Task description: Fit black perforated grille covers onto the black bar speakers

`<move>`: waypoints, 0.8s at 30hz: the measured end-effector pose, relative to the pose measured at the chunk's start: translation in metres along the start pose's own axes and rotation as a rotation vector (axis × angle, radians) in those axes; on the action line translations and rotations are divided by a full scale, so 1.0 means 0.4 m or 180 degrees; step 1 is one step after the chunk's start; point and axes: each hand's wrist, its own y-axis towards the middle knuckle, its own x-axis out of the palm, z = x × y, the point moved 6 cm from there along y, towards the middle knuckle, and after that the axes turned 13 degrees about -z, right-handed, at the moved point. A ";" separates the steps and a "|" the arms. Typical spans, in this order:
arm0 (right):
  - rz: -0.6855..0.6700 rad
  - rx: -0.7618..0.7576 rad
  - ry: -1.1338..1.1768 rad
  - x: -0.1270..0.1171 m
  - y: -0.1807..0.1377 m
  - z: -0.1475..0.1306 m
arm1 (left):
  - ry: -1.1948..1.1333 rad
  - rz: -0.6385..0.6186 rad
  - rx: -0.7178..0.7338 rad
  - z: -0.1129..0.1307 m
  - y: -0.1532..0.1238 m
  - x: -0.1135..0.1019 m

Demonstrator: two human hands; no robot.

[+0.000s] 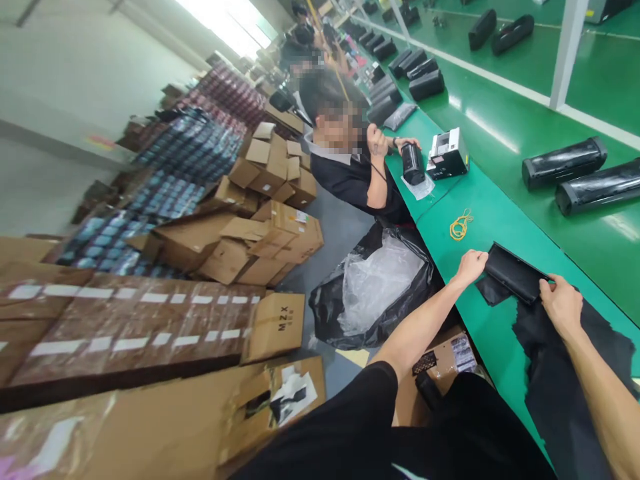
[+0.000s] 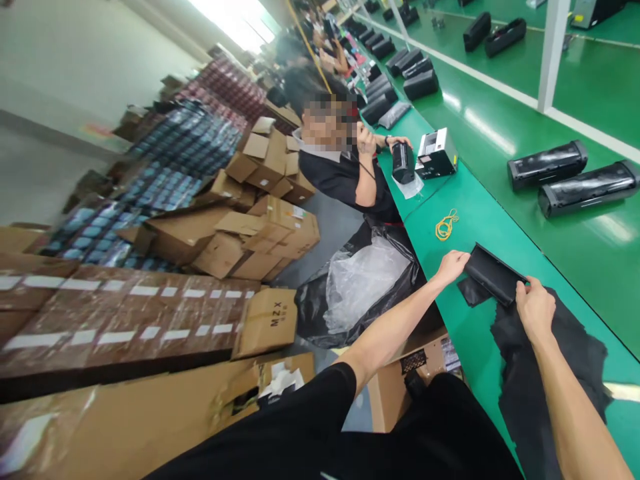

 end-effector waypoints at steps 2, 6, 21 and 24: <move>0.0051 0.0064 0.0022 -0.016 -0.014 -0.002 | -0.0238 0.0060 -0.0043 0.010 -0.007 0.005; 0.0105 0.0106 0.0390 -0.043 -0.065 -0.011 | -0.0761 0.0144 -0.0114 0.026 -0.038 -0.012; 0.0491 0.0603 0.2765 -0.315 -0.473 0.133 | -0.3107 -0.2756 0.0548 0.344 -0.269 0.127; 0.0952 0.0732 0.2799 -0.342 -0.546 0.154 | -0.3037 -0.2904 0.0617 0.388 -0.296 0.154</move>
